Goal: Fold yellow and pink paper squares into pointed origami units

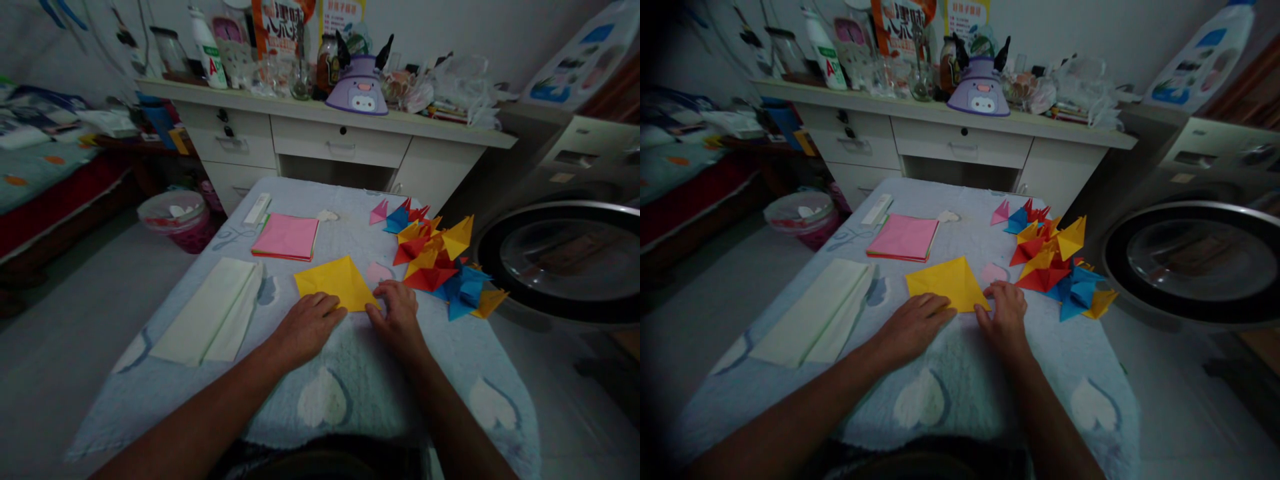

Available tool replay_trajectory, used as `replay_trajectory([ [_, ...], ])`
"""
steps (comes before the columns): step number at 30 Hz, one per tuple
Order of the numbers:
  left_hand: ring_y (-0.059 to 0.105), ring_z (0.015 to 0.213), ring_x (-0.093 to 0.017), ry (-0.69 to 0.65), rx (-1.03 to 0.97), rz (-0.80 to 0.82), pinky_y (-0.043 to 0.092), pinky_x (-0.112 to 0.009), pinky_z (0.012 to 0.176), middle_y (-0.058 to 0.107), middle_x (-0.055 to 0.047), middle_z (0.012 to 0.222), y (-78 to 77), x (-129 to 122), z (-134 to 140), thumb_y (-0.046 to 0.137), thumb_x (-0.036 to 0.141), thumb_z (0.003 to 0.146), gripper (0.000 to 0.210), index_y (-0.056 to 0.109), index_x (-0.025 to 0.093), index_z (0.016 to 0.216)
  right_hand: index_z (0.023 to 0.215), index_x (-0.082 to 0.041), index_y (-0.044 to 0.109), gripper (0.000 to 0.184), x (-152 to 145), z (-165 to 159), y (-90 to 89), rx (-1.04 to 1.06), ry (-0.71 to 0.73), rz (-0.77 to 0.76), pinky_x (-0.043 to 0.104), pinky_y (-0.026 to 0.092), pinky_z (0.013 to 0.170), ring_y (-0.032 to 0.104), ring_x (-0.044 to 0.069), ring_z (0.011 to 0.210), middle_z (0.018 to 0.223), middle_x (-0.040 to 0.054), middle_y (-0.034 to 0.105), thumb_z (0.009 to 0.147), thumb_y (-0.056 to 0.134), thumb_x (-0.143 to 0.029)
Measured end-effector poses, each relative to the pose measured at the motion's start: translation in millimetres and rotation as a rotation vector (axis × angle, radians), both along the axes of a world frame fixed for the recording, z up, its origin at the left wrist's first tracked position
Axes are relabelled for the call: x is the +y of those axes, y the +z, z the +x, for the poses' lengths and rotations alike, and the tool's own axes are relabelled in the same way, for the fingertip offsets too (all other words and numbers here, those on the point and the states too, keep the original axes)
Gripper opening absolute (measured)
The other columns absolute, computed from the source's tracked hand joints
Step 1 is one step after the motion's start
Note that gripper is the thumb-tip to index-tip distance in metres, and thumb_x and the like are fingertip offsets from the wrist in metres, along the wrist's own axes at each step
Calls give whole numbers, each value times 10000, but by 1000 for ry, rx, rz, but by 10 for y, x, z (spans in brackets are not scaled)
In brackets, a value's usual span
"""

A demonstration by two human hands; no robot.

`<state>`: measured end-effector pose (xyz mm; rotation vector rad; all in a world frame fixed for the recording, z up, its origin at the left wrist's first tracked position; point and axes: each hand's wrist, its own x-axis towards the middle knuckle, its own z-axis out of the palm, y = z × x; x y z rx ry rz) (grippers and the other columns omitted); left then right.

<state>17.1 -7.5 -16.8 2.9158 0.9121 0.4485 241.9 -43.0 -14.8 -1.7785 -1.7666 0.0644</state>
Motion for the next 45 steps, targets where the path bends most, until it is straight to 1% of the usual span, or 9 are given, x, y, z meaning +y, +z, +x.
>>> replay_trajectory([
  [4, 530, 1055, -220, -9, 40, 9, 448, -372, 893, 608, -53, 1169, 16, -12, -2, 523, 224, 944, 279, 555, 217, 1221, 1055, -195, 549, 413, 47, -87, -106, -151, -37, -68, 427, 355, 877, 501, 294, 1008, 1065, 101, 601, 756, 662, -457],
  [7, 537, 1041, -220, -1, 61, 23, 452, -369, 879, 617, -50, 1166, 38, -34, 2, 505, 222, 953, 265, 553, 206, 1213, 1104, -177, 537, 468, 53, -112, -121, -202, -69, -87, 436, 354, 889, 502, 304, 1033, 1103, 114, 594, 759, 660, -468],
  [15, 548, 1096, -229, 50, 97, 36, 462, -376, 881, 597, -73, 1261, 38, -116, 9, 493, 218, 955, 300, 536, 207, 1251, 1141, -184, 520, 409, 17, -152, -40, -195, -79, -94, 443, 357, 905, 502, 306, 1073, 1142, 118, 591, 803, 605, -397],
  [22, 448, 1315, -265, 109, 89, 48, 388, -422, 1045, 517, -108, 1403, -34, -149, -29, 480, 234, 960, 331, 530, 226, 1287, 1180, -180, 510, 430, 5, -155, -18, -187, -79, -112, 463, 354, 934, 496, 319, 1101, 1177, 127, 581, 817, 599, -393],
  [29, 484, 1307, -262, 117, 151, 36, 425, -413, 1031, 512, -135, 1417, -15, -170, -1, 486, 211, 945, 376, 502, 221, 1321, 1151, -181, 552, 405, 19, -134, -63, -196, -68, -49, 499, 361, 926, 487, 331, 1090, 1183, 133, 582, 794, 636, -352],
  [33, 473, 1321, -257, 118, 151, 48, 419, -417, 1043, 502, -127, 1430, -12, -167, -4, 466, 225, 955, 373, 494, 233, 1327, 1082, -190, 601, 277, -24, -151, -5, -181, 114, 104, 507, 353, 954, 470, 313, 1127, 1217, 122, 577, 809, 600, -237],
  [37, 491, 1304, -256, 118, 140, 72, 428, -411, 1038, 511, -118, 1424, -29, -156, -13, 461, 239, 963, 356, 504, 234, 1316, 1050, -180, 618, 254, -88, -216, 44, -100, 405, 73, 425, 401, 936, 532, 227, 1041, 1090, 97, 631, 860, 470, -98],
  [40, 510, 1285, -258, 116, 136, 102, 437, -406, 1029, 527, -111, 1409, -61, -153, -12, 453, 247, 968, 345, 512, 226, 1308, 1084, -149, 620, 289, -95, -253, 27, -75, 455, -2, 400, 437, 910, 545, 220, 1010, 1079, 116, 635, 862, 451, -76],
  [45, 528, 1266, -241, 128, 126, 114, 422, -379, 1047, 556, -99, 1384, -81, -146, -11, 438, 226, 969, 335, 536, 190, 1287, 1102, -167, 651, 281, -75, -283, 46, -116, 435, -102, 405, 449, 889, 540, 229, 989, 1071, 108, 633, 892, 471, -117],
])
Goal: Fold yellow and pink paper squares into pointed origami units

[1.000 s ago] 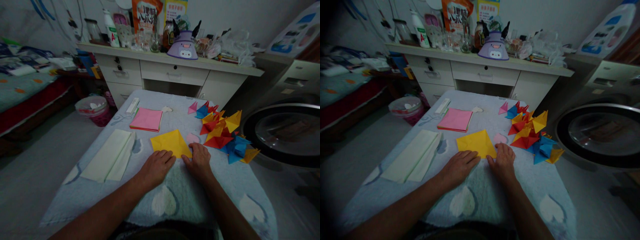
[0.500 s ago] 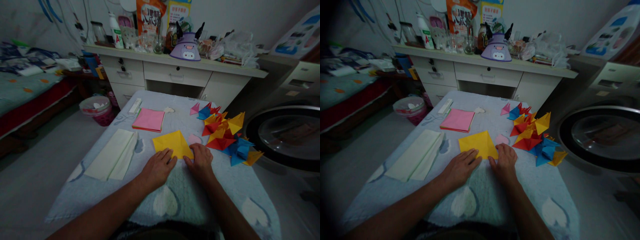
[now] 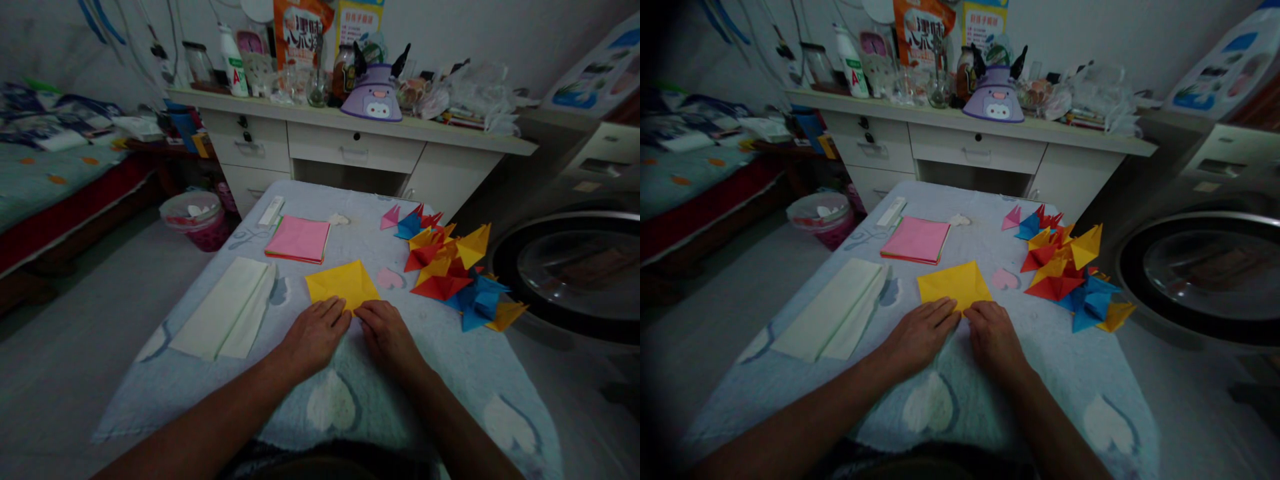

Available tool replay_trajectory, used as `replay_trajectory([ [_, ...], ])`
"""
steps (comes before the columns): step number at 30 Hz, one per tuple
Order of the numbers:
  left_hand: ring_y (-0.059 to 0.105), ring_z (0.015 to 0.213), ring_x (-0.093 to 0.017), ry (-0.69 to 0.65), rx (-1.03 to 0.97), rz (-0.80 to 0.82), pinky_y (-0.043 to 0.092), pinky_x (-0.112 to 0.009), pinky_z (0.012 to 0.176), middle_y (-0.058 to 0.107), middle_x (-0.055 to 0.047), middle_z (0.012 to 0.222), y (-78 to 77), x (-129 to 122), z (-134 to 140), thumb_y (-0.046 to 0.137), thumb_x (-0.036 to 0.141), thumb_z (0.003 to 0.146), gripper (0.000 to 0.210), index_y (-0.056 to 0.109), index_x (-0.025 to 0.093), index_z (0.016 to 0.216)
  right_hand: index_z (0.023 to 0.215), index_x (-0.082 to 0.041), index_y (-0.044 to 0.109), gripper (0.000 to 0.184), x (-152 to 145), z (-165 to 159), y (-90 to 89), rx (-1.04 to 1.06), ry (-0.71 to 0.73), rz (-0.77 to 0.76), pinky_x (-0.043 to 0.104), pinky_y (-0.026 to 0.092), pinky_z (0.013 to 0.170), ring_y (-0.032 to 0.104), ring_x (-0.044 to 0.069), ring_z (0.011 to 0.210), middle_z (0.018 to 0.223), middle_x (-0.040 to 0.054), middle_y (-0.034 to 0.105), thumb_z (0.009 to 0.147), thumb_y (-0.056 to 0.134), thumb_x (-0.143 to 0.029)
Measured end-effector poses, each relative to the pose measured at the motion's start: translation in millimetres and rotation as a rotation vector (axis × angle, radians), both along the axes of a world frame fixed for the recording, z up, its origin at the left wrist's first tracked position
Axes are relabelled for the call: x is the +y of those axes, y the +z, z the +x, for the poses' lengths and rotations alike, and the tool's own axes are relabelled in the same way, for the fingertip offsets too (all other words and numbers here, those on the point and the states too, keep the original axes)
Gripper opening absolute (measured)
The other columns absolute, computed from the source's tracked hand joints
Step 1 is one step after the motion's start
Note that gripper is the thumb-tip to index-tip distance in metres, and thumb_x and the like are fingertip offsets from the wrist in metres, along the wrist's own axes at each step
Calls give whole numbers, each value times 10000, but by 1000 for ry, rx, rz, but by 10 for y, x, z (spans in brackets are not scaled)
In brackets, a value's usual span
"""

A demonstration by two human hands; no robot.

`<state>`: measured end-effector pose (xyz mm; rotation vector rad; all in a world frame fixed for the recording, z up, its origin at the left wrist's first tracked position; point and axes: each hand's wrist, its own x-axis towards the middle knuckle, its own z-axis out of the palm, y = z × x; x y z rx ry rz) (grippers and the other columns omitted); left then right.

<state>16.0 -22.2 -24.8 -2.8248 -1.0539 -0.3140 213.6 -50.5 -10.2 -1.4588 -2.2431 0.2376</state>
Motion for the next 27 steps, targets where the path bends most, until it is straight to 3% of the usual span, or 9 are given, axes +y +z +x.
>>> replay_trajectory([
  [8, 526, 1272, -224, -1, 10, -53, 423, -378, 1041, 576, -100, 1368, 184, -36, -186, 463, 325, 959, 362, 564, 167, 1269, 1215, -230, 633, 329, -32, -30, 77, -172, 1, -27, 434, 425, 913, 514, 255, 1038, 1139, 113, 582, 897, 565, -276],
  [17, 569, 1188, -252, 32, -30, -59, 463, -394, 984, 632, -113, 1266, 226, -125, -334, 549, 305, 913, 321, 592, 148, 1190, 1359, -335, 536, 530, -86, -137, 161, -324, 26, -22, 478, 397, 898, 482, 300, 1036, 1152, 144, 547, 876, 538, -553],
  [21, 591, 1113, -258, 83, -58, -92, 498, -408, 935, 657, -102, 1152, 231, -140, -321, 573, 268, 893, 235, 612, 154, 1095, 1355, -339, 537, 538, -91, -172, 179, -344, 19, -16, 474, 408, 891, 489, 303, 1034, 1153, 143, 559, 871, 534, -573],
  [27, 602, 1057, -253, 131, -87, -85, 517, -415, 911, 663, -95, 1051, 240, -157, -314, 568, 242, 888, 194, 621, 144, 1046, 1334, -280, 554, 476, -175, -4, 190, -355, -20, -47, 476, 390, 971, 486, 307, 1156, 1288, 124, 570, 897, 556, -470],
])
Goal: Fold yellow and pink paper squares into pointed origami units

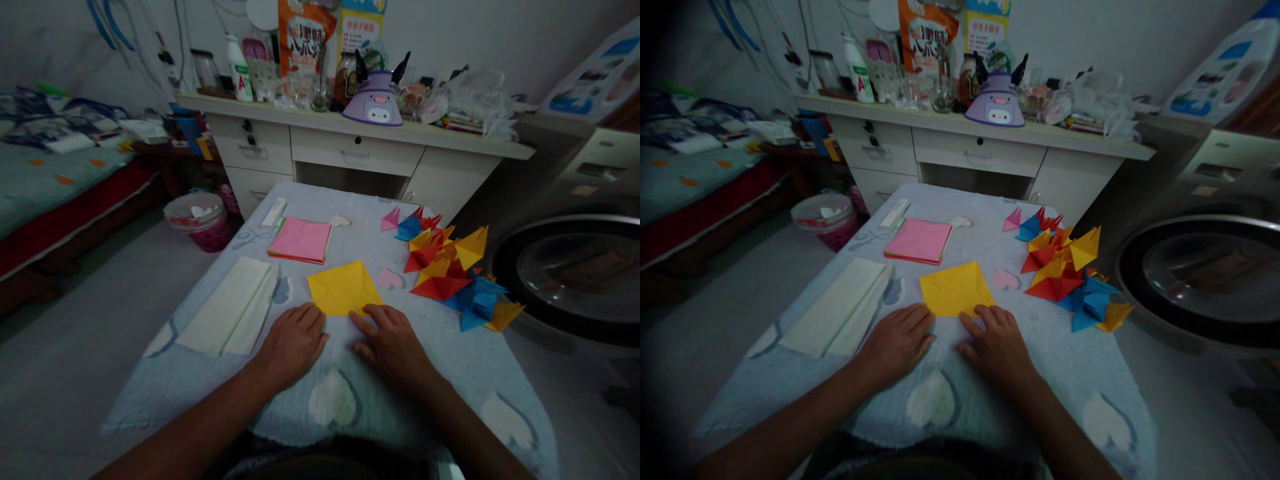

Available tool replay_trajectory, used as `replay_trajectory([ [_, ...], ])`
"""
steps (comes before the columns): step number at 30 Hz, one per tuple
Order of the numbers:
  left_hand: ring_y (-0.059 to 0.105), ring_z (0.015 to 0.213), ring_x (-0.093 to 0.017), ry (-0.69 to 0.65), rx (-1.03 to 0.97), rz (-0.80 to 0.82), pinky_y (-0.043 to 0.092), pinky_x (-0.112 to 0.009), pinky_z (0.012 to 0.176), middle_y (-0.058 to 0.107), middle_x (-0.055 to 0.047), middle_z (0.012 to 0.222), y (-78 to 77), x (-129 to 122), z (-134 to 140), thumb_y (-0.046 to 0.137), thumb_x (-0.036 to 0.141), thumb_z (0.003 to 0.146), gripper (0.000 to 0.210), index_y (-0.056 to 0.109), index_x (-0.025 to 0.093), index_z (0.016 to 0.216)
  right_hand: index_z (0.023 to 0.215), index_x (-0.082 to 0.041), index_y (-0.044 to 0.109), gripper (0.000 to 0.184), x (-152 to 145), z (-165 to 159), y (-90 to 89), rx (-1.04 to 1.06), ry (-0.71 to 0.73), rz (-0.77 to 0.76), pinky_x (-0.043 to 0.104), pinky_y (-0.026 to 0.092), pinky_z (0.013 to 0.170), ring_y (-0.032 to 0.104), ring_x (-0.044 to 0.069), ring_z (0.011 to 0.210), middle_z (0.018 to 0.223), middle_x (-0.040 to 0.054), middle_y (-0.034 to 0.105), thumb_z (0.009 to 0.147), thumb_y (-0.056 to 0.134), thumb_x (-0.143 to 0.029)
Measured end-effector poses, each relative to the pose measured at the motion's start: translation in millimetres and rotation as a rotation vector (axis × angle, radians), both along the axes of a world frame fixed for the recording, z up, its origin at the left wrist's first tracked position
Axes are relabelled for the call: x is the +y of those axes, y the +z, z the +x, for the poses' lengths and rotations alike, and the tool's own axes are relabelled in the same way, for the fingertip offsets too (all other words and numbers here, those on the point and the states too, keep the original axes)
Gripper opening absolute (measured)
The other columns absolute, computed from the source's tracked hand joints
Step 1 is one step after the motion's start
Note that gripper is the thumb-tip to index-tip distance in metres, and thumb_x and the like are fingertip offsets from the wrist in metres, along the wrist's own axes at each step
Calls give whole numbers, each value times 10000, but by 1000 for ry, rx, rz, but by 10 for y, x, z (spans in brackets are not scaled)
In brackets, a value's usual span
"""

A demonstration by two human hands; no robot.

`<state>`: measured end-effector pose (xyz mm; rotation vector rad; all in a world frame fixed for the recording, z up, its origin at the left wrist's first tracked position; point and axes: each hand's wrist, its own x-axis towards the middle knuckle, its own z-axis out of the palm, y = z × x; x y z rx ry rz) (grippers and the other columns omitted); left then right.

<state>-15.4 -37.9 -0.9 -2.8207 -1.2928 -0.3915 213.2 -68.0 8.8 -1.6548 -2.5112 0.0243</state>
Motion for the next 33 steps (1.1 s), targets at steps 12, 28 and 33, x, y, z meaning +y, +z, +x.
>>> replay_trajectory([
  [12, 618, 937, -256, 37, -18, 67, 531, -424, 795, 657, -103, 972, -14, -23, -11, 542, 212, 879, 125, 625, 141, 940, 1315, -274, 563, 473, -247, 459, -135, -50, -173, 70, 507, 404, 962, 498, 312, 1165, 1353, 87, 564, 873, 591, -438],
  [28, 613, 894, -229, 40, -34, 94, 536, -392, 782, 647, -84, 910, -35, -16, -28, 526, 191, 873, 111, 627, 155, 903, 1179, -215, 662, 341, -195, 537, -187, 16, -223, 121, 478, 435, 949, 557, 288, 1111, 1256, 100, 636, 919, 512, -378],
  [33, 613, 884, -232, 37, -84, 106, 541, -397, 768, 647, -92, 920, -51, -15, -38, 509, 167, 869, 125, 628, 154, 904, 1075, -153, 682, 281, -30, 328, 27, 151, -199, 225, 456, 460, 912, 570, 286, 1046, 1120, 140, 661, 915, 520, -318],
])
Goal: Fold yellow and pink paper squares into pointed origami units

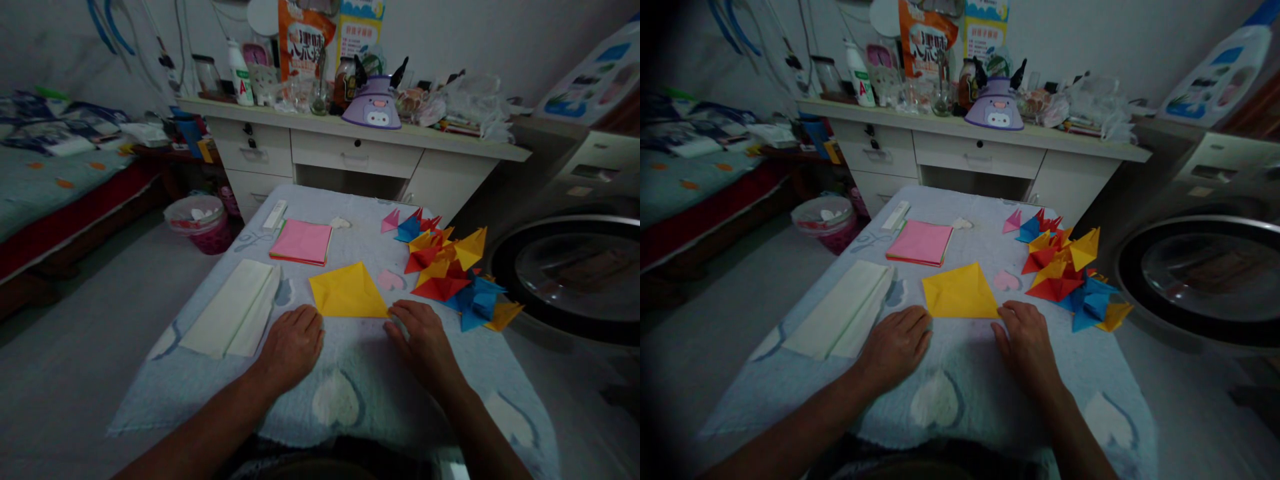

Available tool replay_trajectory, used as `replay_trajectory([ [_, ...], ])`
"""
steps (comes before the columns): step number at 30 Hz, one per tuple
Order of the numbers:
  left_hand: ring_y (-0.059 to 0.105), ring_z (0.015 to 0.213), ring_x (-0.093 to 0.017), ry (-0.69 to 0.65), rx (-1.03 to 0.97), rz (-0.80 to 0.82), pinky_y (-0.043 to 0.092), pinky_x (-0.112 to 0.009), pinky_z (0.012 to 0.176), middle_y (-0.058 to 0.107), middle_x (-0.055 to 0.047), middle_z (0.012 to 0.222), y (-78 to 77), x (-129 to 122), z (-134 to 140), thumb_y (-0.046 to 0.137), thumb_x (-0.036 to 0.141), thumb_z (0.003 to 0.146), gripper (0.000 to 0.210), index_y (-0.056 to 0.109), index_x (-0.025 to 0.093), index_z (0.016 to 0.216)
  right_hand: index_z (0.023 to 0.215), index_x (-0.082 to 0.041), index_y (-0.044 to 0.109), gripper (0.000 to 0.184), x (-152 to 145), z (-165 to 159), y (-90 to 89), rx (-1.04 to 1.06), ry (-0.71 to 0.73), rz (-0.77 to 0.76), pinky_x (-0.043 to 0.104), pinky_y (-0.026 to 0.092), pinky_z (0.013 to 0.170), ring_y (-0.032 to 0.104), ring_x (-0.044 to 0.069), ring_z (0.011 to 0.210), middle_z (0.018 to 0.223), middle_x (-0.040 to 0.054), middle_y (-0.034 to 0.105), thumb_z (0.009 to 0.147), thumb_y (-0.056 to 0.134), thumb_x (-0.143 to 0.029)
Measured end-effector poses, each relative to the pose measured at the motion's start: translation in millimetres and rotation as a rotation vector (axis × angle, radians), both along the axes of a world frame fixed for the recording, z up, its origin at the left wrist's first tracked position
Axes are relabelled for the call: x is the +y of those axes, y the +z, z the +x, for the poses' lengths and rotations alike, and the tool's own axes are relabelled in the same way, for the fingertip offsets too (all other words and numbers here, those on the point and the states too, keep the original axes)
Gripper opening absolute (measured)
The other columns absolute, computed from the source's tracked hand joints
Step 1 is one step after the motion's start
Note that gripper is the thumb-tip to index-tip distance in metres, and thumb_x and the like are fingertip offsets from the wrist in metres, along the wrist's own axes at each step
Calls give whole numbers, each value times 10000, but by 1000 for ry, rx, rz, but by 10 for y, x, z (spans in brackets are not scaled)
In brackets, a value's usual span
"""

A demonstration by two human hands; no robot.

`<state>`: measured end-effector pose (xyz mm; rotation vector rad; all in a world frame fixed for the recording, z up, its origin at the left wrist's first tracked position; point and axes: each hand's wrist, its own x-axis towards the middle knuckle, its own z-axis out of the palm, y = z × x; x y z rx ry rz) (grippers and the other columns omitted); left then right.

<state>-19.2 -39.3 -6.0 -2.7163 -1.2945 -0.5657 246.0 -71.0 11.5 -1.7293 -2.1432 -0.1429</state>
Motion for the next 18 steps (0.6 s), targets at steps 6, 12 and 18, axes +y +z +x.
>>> replay_trajectory([
  [6, 607, 864, -221, -19, -81, 37, 531, -389, 757, 654, -91, 910, -4, -7, -20, 465, 149, 890, 165, 630, 158, 901, 1026, -168, 695, 218, 281, -488, 53, 73, 251, -65, 422, 488, 881, 580, 256, 1015, 1113, 120, 661, 853, 562, -166],
  [12, 596, 936, -214, -60, -201, 106, 502, -375, 830, 661, -88, 976, 8, 2, -91, 492, 129, 876, 165, 627, 150, 969, 1011, -157, 704, 227, 338, -629, -142, 111, 249, -53, 432, 461, 913, 568, 252, 1003, 1081, 105, 677, 851, 548, -119],
  [18, 594, 986, -227, 110, -282, 191, 474, -388, 880, 650, -93, 1033, 116, 110, -223, 491, 163, 892, 165, 629, 167, 982, 1010, -146, 699, 227, 328, -601, -236, 156, 278, -36, 434, 456, 907, 566, 248, 983, 1065, 111, 680, 835, 561, -101],
])
